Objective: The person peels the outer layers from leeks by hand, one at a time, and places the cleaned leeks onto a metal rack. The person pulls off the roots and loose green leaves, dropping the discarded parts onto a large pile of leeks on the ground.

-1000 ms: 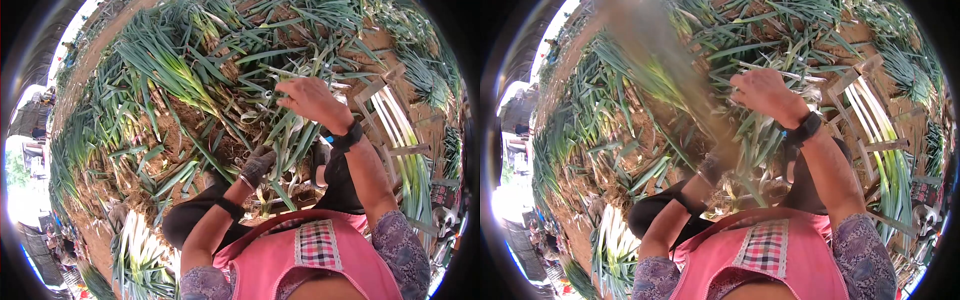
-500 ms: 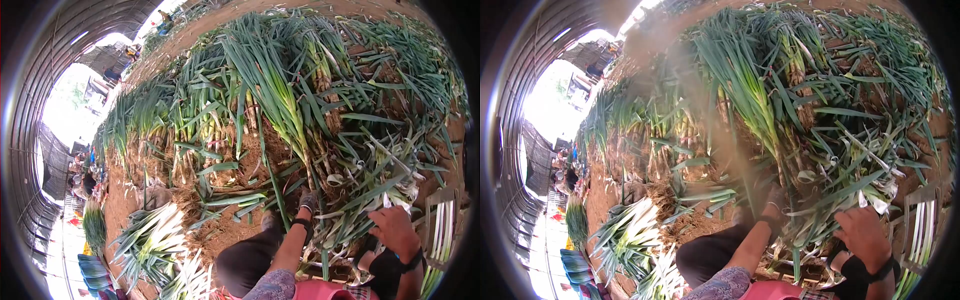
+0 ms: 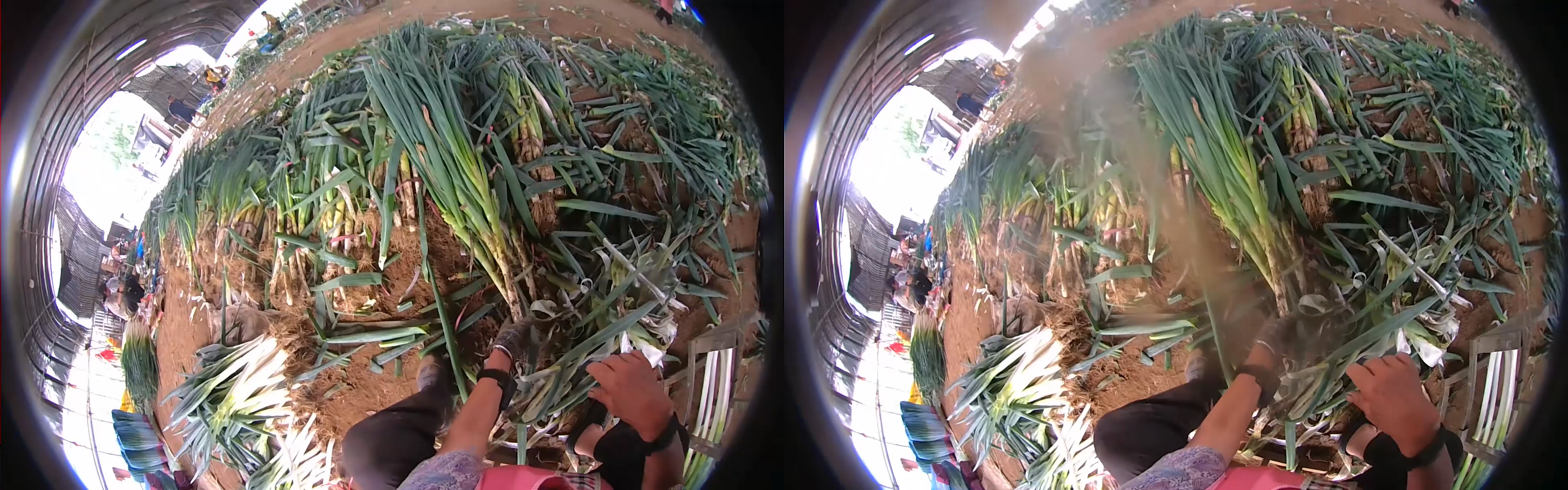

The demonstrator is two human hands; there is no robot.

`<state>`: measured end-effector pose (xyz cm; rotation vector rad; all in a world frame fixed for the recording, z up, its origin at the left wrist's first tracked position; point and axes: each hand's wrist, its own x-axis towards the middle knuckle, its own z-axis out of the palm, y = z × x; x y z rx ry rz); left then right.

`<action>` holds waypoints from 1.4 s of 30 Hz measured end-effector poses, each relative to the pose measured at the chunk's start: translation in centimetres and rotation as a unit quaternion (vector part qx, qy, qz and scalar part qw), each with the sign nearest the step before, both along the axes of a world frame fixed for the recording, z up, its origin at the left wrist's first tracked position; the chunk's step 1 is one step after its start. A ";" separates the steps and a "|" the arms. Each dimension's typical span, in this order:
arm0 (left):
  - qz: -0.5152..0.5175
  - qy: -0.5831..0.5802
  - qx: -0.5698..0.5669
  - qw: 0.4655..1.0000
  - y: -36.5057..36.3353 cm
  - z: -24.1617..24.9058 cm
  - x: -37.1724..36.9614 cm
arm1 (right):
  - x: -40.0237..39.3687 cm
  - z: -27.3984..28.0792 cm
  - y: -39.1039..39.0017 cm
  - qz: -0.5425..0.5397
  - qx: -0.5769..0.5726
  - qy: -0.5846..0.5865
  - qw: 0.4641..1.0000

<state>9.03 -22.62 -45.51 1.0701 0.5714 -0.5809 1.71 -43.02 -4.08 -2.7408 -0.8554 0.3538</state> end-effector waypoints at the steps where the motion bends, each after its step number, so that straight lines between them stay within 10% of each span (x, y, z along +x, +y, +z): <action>1: 0.011 -0.050 0.015 0.999 -0.2 2.0 -0.2 | -0.1 0.1 0.1 0.006 -0.002 -0.012 1.000; 7: 0.086 0.097 -0.157 0.979 0.0 27.6 -1.3 | -1.0 -0.1 0.4 0.042 -0.001 -0.052 0.998; 16: 0.156 -0.341 -0.049 0.926 2.3 47.3 -8.3 | -0.7 1.9 0.7 -0.017 0.158 -0.128 0.979; 20: 0.027 -0.316 -0.024 0.948 1.8 48.6 -14.3 | 1.9 -2.0 3.0 -0.146 0.413 -0.052 0.897; 24: -0.083 -0.302 0.093 0.945 -0.7 47.4 -19.3 | 1.2 -1.6 5.5 -0.089 0.719 0.316 0.612; 27: -0.152 -0.310 0.227 0.911 -2.0 47.3 -21.2 | 2.8 -3.9 7.0 -0.265 0.671 0.483 0.495; 32: -0.219 -0.465 0.399 0.759 -2.1 44.9 -21.2 | 7.0 -12.2 7.8 -0.138 0.745 0.457 0.467; 38: -0.217 -0.514 0.519 0.648 -2.9 42.4 -20.8 | 3.6 -0.4 5.3 -0.026 0.817 0.402 0.413; 41: -0.333 -0.576 0.457 0.590 0.1 32.6 -18.1 | 3.6 1.3 4.6 -0.005 0.714 0.223 0.663; 42: -0.354 -0.548 0.426 0.627 0.9 33.9 -17.0 | 3.5 1.7 4.6 -0.044 0.744 0.353 0.566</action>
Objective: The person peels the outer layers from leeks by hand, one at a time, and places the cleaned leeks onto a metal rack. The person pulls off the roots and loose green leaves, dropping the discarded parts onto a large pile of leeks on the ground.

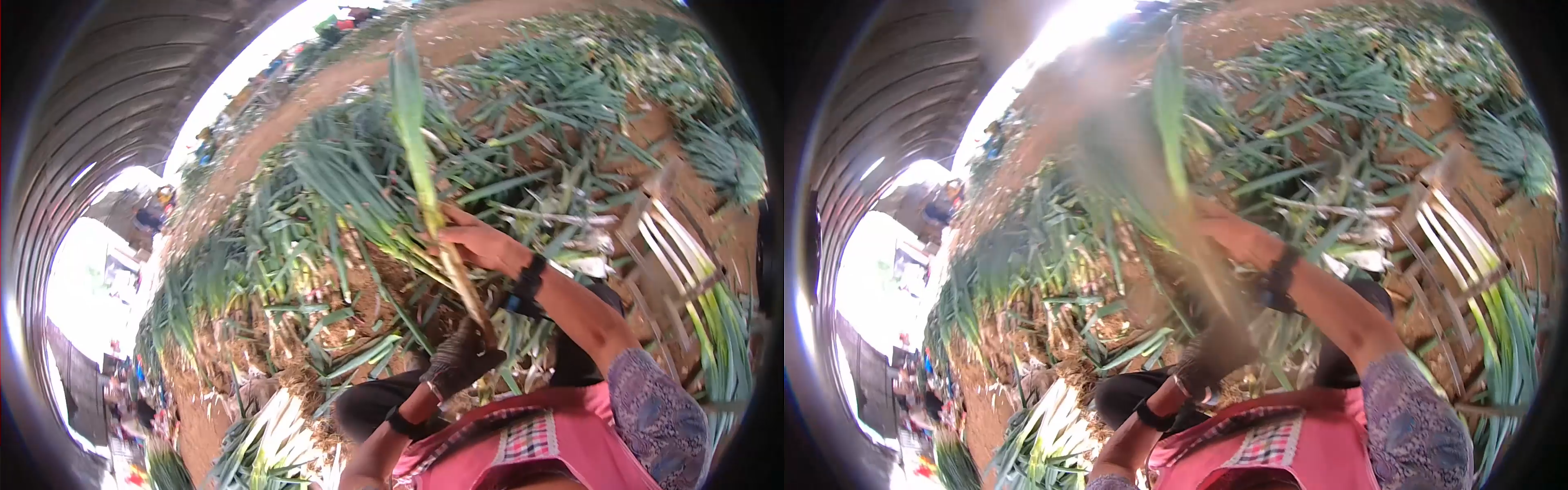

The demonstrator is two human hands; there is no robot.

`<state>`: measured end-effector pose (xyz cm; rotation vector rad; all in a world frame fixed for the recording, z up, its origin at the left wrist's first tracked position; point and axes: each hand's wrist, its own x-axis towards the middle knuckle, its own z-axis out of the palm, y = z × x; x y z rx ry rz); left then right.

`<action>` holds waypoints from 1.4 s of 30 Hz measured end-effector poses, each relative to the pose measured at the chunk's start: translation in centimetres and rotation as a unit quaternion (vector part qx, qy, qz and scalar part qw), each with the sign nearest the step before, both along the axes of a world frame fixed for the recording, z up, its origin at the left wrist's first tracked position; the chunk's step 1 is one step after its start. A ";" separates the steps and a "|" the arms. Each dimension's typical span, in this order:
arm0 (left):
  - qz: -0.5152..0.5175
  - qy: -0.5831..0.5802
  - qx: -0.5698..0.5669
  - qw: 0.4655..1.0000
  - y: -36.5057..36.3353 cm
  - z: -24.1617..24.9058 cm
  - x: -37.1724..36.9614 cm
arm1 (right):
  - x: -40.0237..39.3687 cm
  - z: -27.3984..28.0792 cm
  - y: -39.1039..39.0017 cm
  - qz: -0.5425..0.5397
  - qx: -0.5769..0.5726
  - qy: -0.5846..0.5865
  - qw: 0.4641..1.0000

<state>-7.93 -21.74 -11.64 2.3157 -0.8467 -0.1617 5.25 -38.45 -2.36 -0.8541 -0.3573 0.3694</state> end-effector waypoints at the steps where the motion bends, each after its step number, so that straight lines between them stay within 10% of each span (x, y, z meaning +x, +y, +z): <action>1: -0.002 0.058 -0.014 0.998 0.7 1.3 1.2 | 0.1 -0.1 -0.2 0.004 -0.029 0.001 1.000; 7: 0.033 -0.141 -0.148 0.978 4.0 8.0 10.3 | -1.5 -0.3 -0.2 0.069 -0.153 -0.106 0.980; 12: 0.089 0.147 -0.496 0.851 4.0 8.7 11.8 | -0.2 -7.4 1.1 0.134 -0.180 -0.198 0.954; 15: 0.111 0.287 -0.650 0.695 4.2 7.6 11.8 | -2.9 -1.1 1.3 0.150 -0.182 -0.149 0.960; 21: 0.184 0.121 -0.493 0.842 5.9 8.5 10.0 | -1.7 -1.1 2.6 0.041 -0.313 -0.207 0.926; 30: 0.217 0.031 -0.442 0.869 4.7 6.4 9.6 | -1.9 -2.2 3.9 -0.011 -0.327 -0.187 0.926; 34: 0.219 0.256 -0.649 0.682 3.8 8.8 9.2 | -2.6 -0.2 3.9 0.023 -0.254 -0.148 0.955; 36: 0.187 0.036 -0.474 0.860 3.7 7.7 9.7 | -2.6 0.0 3.9 0.015 -0.248 -0.157 0.956; 38: 0.193 -0.071 -0.322 0.924 4.1 8.8 9.0 | -2.5 -0.3 3.8 -0.016 -0.264 -0.196 0.944; 42: 0.209 0.302 -0.666 0.650 4.7 9.4 8.8 | -3.0 1.2 4.6 -0.058 -0.196 -0.153 0.967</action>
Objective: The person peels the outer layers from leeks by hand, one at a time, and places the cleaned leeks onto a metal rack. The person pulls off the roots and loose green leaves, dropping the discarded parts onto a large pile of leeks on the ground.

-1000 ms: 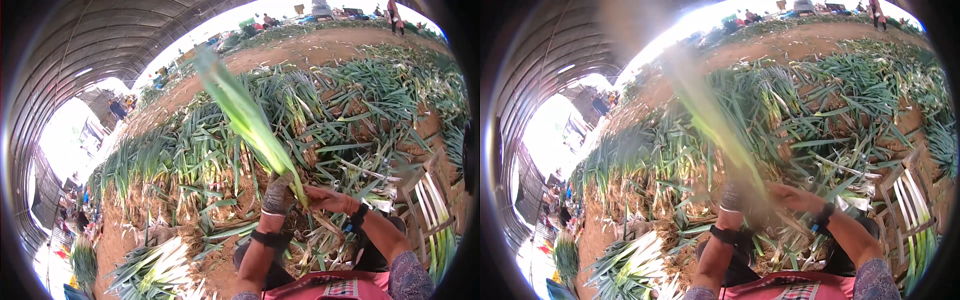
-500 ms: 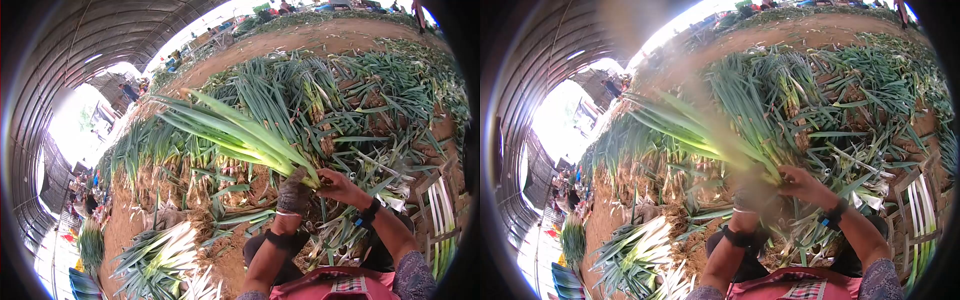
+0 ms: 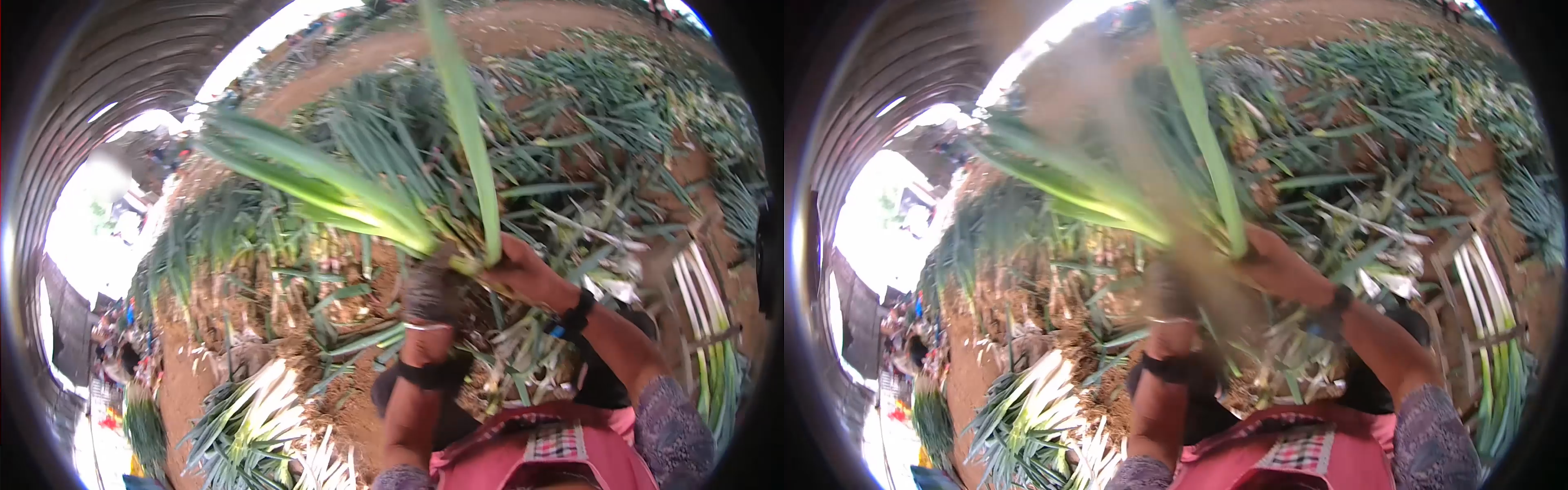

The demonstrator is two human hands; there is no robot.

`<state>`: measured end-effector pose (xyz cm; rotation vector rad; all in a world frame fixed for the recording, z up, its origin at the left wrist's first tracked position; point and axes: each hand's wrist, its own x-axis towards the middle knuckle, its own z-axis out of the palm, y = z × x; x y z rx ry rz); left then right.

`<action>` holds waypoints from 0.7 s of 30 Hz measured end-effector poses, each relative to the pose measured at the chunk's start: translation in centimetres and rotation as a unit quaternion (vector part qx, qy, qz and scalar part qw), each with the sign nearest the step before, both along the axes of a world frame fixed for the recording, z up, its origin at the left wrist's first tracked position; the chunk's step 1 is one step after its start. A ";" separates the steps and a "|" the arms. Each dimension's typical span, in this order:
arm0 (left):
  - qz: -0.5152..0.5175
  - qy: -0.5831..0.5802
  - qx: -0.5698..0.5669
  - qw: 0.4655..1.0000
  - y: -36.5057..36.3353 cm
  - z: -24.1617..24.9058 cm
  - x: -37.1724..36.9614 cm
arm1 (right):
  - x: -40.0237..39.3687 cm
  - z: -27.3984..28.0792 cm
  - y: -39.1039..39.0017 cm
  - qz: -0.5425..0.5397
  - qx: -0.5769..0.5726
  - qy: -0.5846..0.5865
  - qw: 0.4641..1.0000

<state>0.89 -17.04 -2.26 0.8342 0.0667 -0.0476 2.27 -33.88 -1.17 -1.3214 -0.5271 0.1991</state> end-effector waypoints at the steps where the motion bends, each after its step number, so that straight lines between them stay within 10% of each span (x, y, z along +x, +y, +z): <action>1: 0.020 -0.040 0.098 0.994 1.0 0.0 0.4 | 0.2 -0.5 -0.7 -0.005 -0.006 0.018 1.000; 7: 0.167 -0.026 0.029 0.985 7.5 1.0 3.3 | 4.5 -5.0 -9.0 -0.211 0.145 0.176 0.951; 11: 0.218 -0.046 -0.057 0.973 13.9 1.2 2.6 | 4.7 -6.0 -18.4 -0.428 0.001 0.191 0.883; 17: 0.174 0.008 -0.122 0.977 15.6 0.8 1.0 | 7.6 -12.6 -26.6 -0.486 0.102 0.319 0.807; 21: 0.187 -0.109 0.096 0.972 16.7 -1.5 1.3 | 8.4 -13.2 -29.3 -0.577 0.107 0.335 0.737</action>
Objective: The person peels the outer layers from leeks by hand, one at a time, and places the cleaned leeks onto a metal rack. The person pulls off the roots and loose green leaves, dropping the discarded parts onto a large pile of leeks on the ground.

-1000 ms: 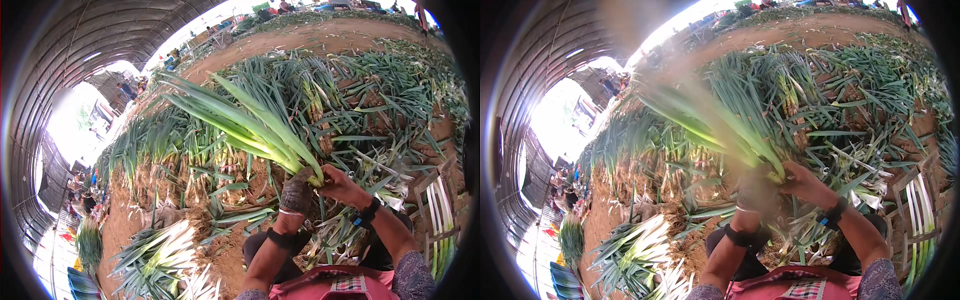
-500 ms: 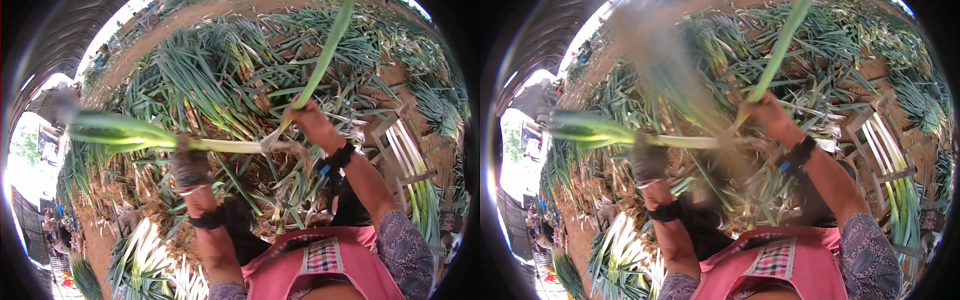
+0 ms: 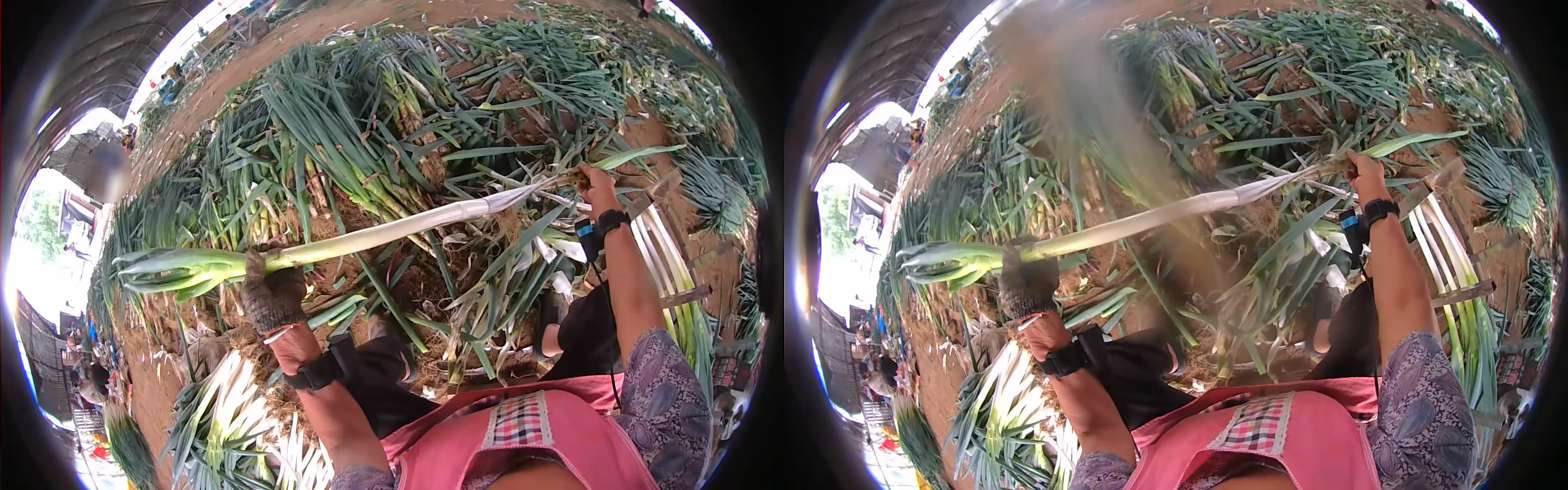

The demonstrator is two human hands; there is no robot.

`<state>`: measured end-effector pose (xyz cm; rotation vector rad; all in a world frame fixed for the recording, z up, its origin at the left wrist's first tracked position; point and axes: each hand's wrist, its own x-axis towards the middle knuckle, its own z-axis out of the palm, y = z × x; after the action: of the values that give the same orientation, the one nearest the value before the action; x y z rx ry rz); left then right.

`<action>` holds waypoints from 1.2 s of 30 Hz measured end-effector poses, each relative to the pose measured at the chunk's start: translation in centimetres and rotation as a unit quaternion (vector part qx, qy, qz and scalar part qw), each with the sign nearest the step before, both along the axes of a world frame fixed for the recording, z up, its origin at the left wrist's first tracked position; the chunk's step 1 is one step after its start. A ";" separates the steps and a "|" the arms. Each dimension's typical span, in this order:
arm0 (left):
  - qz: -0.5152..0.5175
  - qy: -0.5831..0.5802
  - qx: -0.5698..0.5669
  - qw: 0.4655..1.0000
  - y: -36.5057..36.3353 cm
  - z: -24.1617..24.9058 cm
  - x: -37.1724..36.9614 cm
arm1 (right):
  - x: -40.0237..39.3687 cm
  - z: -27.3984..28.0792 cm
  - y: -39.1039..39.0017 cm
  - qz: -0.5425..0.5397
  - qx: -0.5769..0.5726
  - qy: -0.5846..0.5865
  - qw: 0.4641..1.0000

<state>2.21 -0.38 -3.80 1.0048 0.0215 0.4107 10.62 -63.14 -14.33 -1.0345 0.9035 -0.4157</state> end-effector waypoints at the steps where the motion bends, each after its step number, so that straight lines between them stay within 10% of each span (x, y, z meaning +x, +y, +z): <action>1: 0.032 -0.027 0.095 0.995 -0.3 0.2 -0.2 | -0.6 -1.5 -2.0 -0.005 -0.291 -0.012 0.957; 3: -0.030 -0.034 -0.089 0.995 -0.4 2.3 -1.2 | -2.6 -6.4 -7.1 -0.008 -0.774 -0.021 0.633; 4: -0.007 -0.059 -0.117 0.991 1.6 2.3 -1.6 | -5.3 -0.3 -4.2 -0.031 -0.421 0.011 0.906; 7: 0.050 -0.064 -0.157 0.984 4.3 3.0 -2.6 | -5.7 1.6 -5.5 -0.026 -0.317 -0.075 0.945; 8: 0.058 -0.067 -0.139 0.986 4.1 2.8 -2.5 | -5.3 1.3 -6.3 0.136 -0.289 -0.009 0.948; 10: 0.044 -0.079 -0.110 0.990 3.2 2.2 -2.0 | -5.3 5.0 -0.8 0.298 -0.356 0.230 0.855; 13: 0.033 -0.007 -0.116 0.993 -0.3 2.9 -1.6 | -2.3 4.8 2.6 0.388 -0.644 0.232 0.617; 17: 0.035 -0.003 -0.165 0.986 -6.6 4.9 -1.0 | -2.0 11.1 15.9 0.338 -0.554 -0.194 0.736; 19: 0.006 0.034 -0.178 0.983 -8.7 4.9 -0.6 | -3.7 13.9 22.3 0.245 -0.689 -0.333 0.596; 30: -0.205 0.185 -0.137 0.951 -18.3 1.0 -2.0 | -6.7 12.0 29.9 0.200 -0.788 -0.389 0.434; 36: -0.259 0.157 -0.121 0.945 -18.0 1.9 -2.7 | -7.2 13.5 28.8 0.257 -0.758 -0.311 0.513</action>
<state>-0.51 -18.41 -1.87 0.7861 0.0894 -0.2338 3.45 -34.29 -0.82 -2.4008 -0.8014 -1.0180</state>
